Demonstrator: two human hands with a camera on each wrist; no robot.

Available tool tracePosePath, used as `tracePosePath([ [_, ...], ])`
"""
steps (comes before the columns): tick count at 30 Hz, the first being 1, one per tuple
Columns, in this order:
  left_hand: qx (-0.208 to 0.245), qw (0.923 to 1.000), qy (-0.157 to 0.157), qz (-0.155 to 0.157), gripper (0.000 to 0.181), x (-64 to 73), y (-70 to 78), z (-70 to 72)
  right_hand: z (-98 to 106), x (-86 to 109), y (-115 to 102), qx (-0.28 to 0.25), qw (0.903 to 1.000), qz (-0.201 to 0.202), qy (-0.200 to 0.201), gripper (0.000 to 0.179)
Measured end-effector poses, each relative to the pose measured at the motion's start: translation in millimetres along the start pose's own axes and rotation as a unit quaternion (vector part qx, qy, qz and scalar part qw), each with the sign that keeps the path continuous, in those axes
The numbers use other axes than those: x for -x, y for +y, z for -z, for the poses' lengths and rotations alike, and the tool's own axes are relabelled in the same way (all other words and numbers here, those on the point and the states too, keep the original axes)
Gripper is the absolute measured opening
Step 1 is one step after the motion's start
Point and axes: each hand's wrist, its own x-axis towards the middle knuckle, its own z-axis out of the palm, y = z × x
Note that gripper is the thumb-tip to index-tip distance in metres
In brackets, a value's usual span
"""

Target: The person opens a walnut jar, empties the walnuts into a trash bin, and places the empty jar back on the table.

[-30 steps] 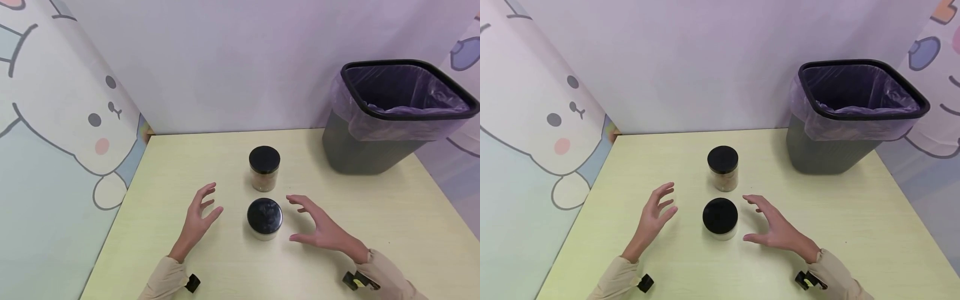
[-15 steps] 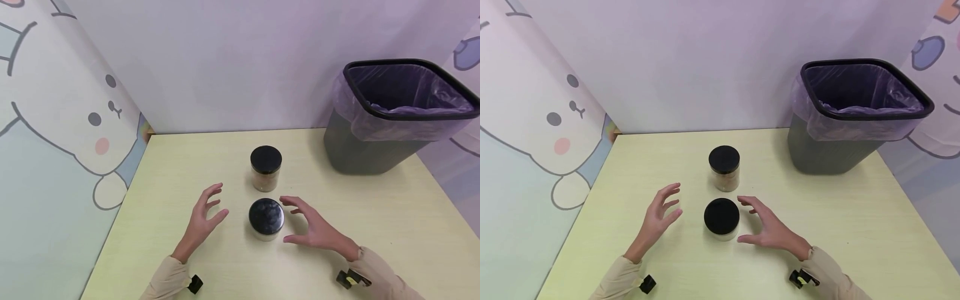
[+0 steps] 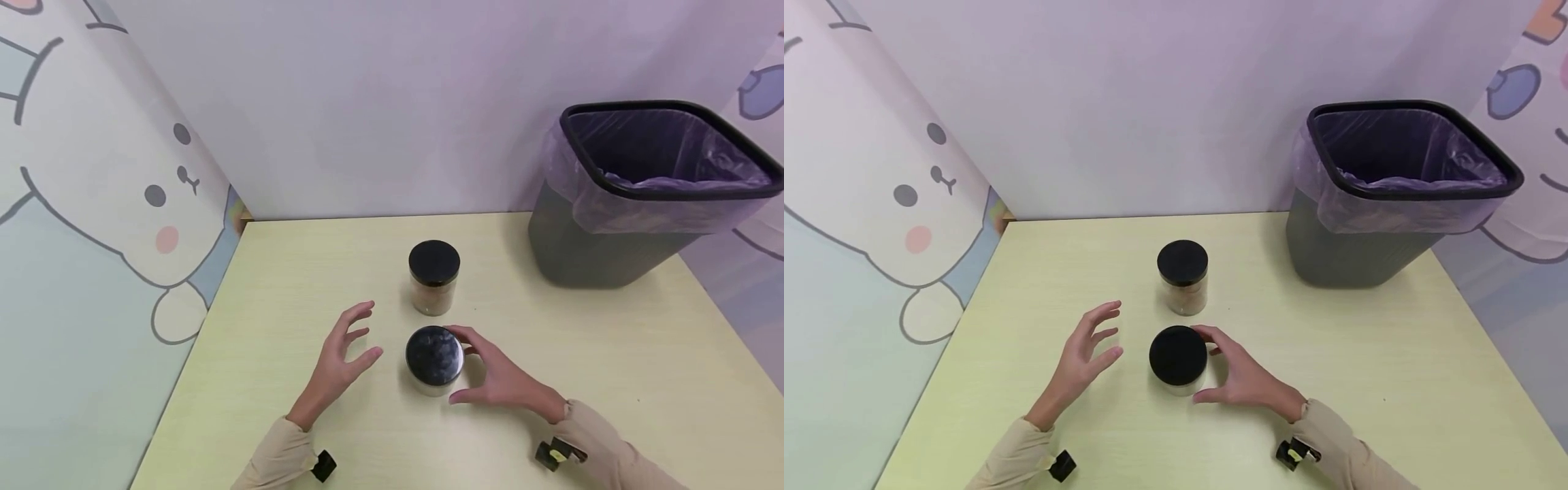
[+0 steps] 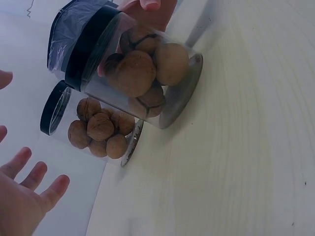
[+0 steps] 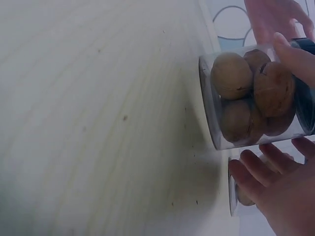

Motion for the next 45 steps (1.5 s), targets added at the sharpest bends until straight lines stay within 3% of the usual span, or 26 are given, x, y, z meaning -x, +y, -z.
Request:
tracePosePath([
  [8, 0.004, 1.0000, -0.008, -0.001, 0.067, 4.7, -32.2, -4.1, -12, -5.4, 0, 0.009, 0.9999, 0.008, 0.005, 0.103],
  [16, 0.012, 0.9998, -0.018, -0.003, 0.063, 0.9, -0.4, -9.7, -7, -19.1, -29, -0.010, 0.9993, 0.030, 0.020, 0.092],
  [25, 0.034, 0.9988, -0.030, -0.020, 0.064, -4.7, 5.5, -19.3, -9, -16.1, 2, 0.028, 0.9965, 0.061, 0.050, 0.094],
  [33, 0.033, 0.9979, -0.045, -0.035, 0.065, -4.0, 14.9, -26.1, 2, -13.5, -8, 0.031, 0.9948, 0.081, 0.053, 0.092],
  [37, 0.023, 0.9970, -0.054, -0.050, 0.066, -3.7, 15.2, -28.8, 6, -13.4, -14, 0.030, 0.9940, 0.089, 0.055, 0.090],
  [45, -0.026, 0.9934, -0.055, -0.097, 0.068, -1.2, -2.7, -36.9, 13, -11.5, -24, 0.077, 0.9911, 0.092, 0.058, 0.088],
])
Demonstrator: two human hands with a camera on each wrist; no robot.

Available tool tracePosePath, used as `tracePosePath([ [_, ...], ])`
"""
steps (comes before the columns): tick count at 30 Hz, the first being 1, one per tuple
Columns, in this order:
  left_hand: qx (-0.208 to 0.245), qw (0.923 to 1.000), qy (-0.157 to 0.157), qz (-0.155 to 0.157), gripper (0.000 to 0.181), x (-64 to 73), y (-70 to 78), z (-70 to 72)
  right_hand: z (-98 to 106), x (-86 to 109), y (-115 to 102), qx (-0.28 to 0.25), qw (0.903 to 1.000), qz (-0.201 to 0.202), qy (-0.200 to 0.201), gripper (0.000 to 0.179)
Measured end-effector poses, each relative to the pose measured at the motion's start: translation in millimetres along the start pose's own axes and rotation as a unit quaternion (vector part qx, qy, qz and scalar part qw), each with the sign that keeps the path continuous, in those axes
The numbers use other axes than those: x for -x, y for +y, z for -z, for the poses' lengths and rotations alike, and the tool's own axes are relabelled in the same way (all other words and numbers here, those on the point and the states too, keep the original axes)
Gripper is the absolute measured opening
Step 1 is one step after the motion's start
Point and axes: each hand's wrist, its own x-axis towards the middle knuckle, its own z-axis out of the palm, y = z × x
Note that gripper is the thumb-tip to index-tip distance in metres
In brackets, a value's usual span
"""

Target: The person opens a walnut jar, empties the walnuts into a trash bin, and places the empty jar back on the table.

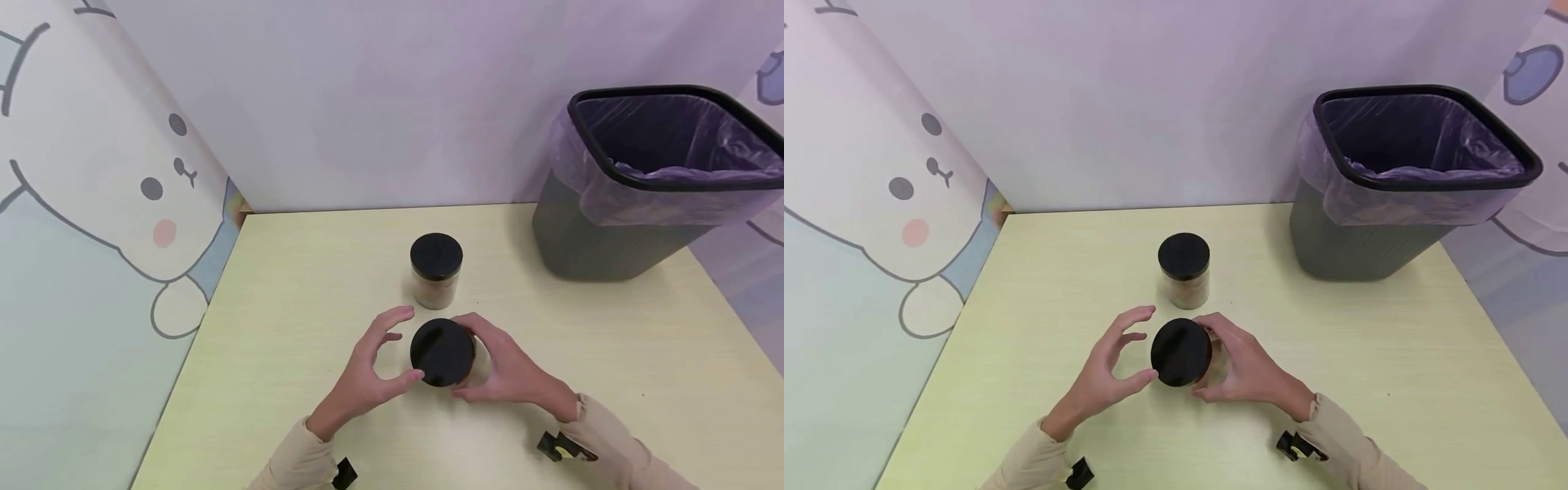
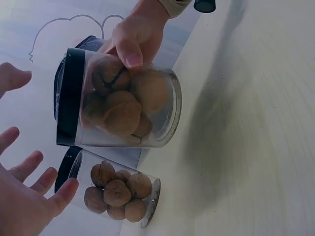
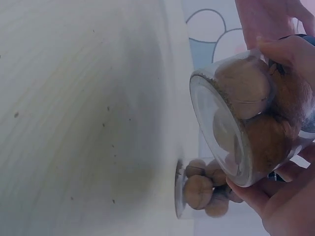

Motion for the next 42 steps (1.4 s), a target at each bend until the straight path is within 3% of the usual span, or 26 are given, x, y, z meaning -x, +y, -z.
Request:
tracePosePath([
  [17, -0.037, 0.9982, -0.026, -0.041, 0.072, -5.5, 15.8, -10.0, 17, -4.7, -21, 0.060, 0.9971, 0.042, 0.020, 0.090],
  [20, -0.040, 0.9978, -0.041, -0.035, 0.074, -5.9, 22.4, -10.9, 20, -6.0, -26, 0.064, 0.9962, 0.054, 0.023, 0.090],
  [24, -0.049, 0.9961, -0.060, -0.044, 0.077, -12.3, 45.6, -9.3, 22, -7.2, -31, 0.077, 0.9943, 0.068, 0.027, 0.090],
  [27, -0.063, 0.9941, -0.068, -0.056, 0.077, -14.7, 52.5, -8.9, 24, -8.5, -34, 0.097, 0.9918, 0.077, 0.033, 0.092],
  [33, -0.108, 0.9886, -0.064, -0.083, 0.077, -10.4, 36.9, -11.2, 25, -11.2, -43, 0.149, 0.9838, 0.089, 0.046, 0.092],
  [42, -0.116, 0.9835, -0.047, -0.131, 0.070, -14.5, 42.3, -8.1, 24, -11.7, -51, 0.158, 0.9816, 0.100, 0.037, 0.091],
])
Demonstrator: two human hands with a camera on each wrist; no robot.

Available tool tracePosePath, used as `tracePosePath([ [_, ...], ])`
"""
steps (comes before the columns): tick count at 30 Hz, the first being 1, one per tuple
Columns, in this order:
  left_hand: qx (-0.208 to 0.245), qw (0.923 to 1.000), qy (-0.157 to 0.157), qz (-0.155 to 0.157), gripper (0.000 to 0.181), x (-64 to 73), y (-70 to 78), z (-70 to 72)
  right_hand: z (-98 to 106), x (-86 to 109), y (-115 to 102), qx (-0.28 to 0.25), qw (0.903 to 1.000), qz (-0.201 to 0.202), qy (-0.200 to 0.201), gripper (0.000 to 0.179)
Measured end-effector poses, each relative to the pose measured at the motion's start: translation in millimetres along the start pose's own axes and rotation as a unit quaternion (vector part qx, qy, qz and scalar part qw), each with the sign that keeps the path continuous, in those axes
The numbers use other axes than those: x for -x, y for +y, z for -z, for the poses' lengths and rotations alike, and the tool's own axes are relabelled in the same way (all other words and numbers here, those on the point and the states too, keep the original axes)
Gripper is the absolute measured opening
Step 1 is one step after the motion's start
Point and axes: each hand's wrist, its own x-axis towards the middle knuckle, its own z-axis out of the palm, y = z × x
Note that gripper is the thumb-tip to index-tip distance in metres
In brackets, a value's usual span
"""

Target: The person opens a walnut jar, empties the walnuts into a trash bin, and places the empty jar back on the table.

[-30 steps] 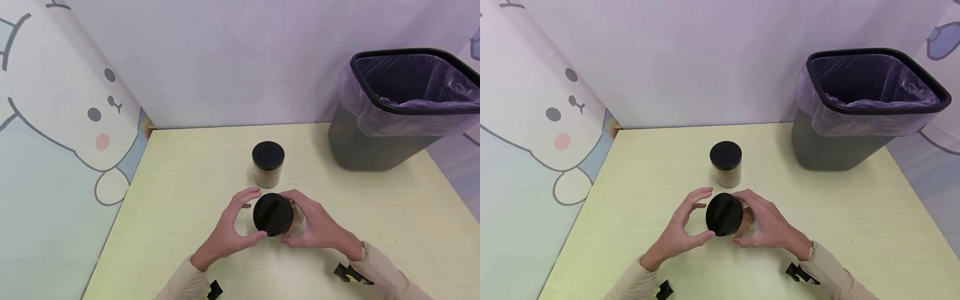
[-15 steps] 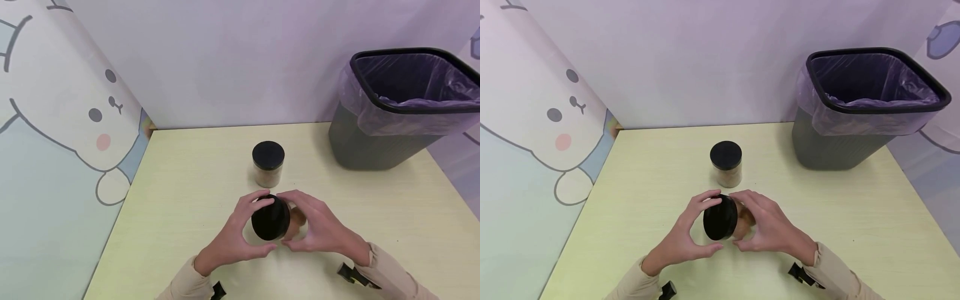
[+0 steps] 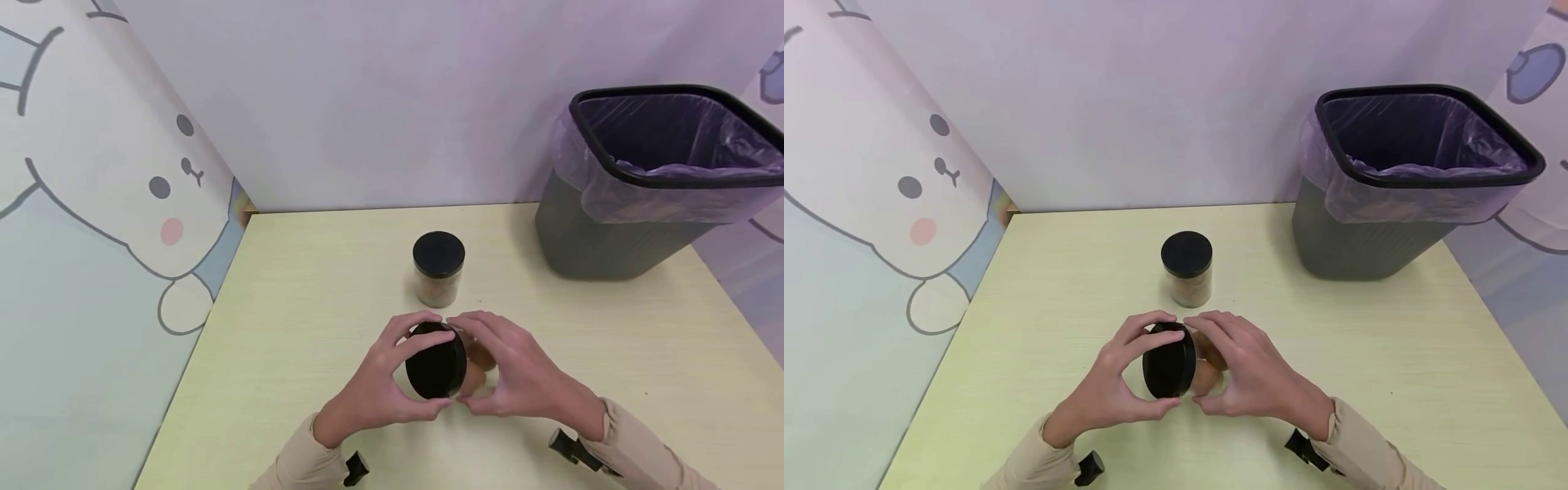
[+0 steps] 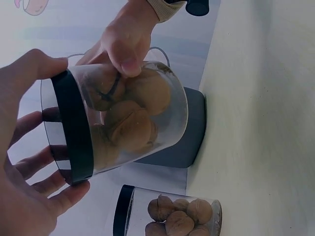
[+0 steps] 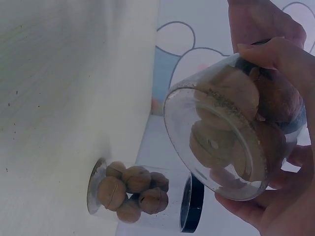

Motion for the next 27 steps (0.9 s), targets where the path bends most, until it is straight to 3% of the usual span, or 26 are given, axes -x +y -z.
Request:
tracePosePath([
  [9, 0.007, 0.9997, 0.018, -0.013, 0.069, -1.1, -3.2, 0.8, 1.5, 3.0, -0.2, -0.027, 0.9994, -0.003, -0.022, 0.096],
  [20, -0.025, 0.9991, 0.030, -0.015, 0.065, -1.6, -0.5, 0.8, -3.3, 2.2, -1.4, -0.038, 0.9991, 0.003, 0.015, 0.092],
  [27, -0.006, 0.9991, 0.042, 0.003, 0.065, 2.2, 0.1, 1.8, -7.3, 2.8, -2.5, -0.046, 0.9988, -0.009, -0.015, 0.094],
])
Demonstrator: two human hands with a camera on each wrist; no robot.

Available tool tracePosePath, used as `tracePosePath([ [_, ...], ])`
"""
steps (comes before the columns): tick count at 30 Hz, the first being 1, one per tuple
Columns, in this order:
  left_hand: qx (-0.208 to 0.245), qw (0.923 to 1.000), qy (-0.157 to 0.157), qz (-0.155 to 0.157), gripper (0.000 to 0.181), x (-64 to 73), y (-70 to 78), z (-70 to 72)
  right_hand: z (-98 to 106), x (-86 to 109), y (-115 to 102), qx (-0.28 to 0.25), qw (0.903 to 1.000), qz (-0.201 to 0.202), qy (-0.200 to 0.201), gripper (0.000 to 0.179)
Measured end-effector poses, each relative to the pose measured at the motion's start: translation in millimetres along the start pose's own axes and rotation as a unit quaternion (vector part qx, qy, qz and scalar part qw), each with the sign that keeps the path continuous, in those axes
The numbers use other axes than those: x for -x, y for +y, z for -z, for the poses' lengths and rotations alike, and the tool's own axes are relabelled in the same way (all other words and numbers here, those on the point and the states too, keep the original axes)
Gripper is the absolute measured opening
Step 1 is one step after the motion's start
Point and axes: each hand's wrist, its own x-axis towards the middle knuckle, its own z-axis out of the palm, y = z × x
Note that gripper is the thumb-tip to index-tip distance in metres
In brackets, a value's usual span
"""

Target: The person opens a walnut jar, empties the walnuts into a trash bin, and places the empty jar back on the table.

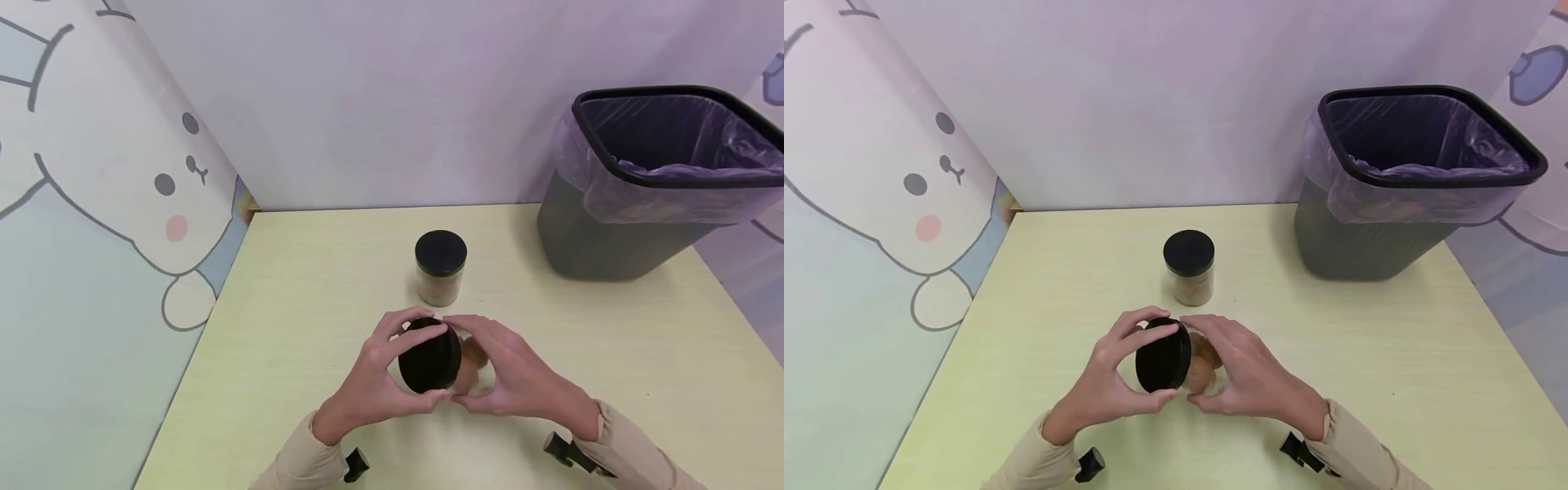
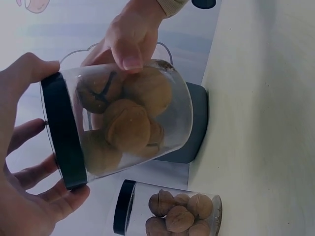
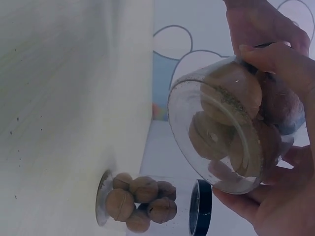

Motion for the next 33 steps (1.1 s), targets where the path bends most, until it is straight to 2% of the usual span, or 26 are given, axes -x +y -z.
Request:
tracePosePath([
  [4, 0.010, 0.9999, 0.004, -0.004, 0.063, -0.5, -1.4, -0.7, -2, 1.9, 2, -0.009, 0.9999, -0.008, -0.004, 0.095],
  [7, 0.009, 0.9999, 0.003, -0.003, 0.063, -0.9, -1.3, -1.5, -3, 3.0, 4, -0.012, 0.9998, -0.008, 0.010, 0.092],
  [10, 0.005, 0.9998, 0.015, 0.008, 0.062, -1.2, -0.7, -3.1, -4, 3.0, 5, 0.005, 0.9995, -0.002, 0.032, 0.086],
  [14, 0.006, 0.9971, 0.050, 0.058, 0.062, -0.1, 0.5, -5.9, -6, 0.6, 4, 0.044, 0.9971, 0.008, 0.061, 0.080],
  [16, 0.008, 0.9931, 0.056, 0.102, 0.062, 0.7, 1.5, -7.1, -8, -0.6, 3, 0.063, 0.9953, 0.013, 0.071, 0.082],
  [20, 0.016, 0.9815, 0.036, 0.188, 0.063, 1.8, 2.7, -6.3, -11, -1.7, 2, 0.088, 0.9929, 0.018, 0.079, 0.088],
  [22, 0.022, 0.9779, 0.016, 0.207, 0.066, 2.0, 2.6, -4.4, -11, -1.2, 3, 0.089, 0.9931, 0.014, 0.075, 0.088],
  [24, 0.030, 0.9802, 0.000, 0.196, 0.069, 2.2, 1.7, -1.8, -11, -0.3, 4, 0.085, 0.9939, 0.007, 0.069, 0.087],
  [26, 0.028, 0.9852, -0.022, 0.168, 0.073, 2.7, 0.8, 1.9, -11, 0.8, 5, 0.080, 0.9947, -0.002, 0.065, 0.086],
  [29, 0.018, 0.9919, -0.067, 0.107, 0.076, 3.6, -0.8, 9.2, -12, 2.4, 5, 0.068, 0.9959, -0.016, 0.057, 0.089],
  [33, -0.003, 0.9924, -0.118, 0.034, 0.074, 3.9, -4.0, 17.4, -13, 2.5, 4, 0.061, 0.9964, -0.019, 0.055, 0.094],
])
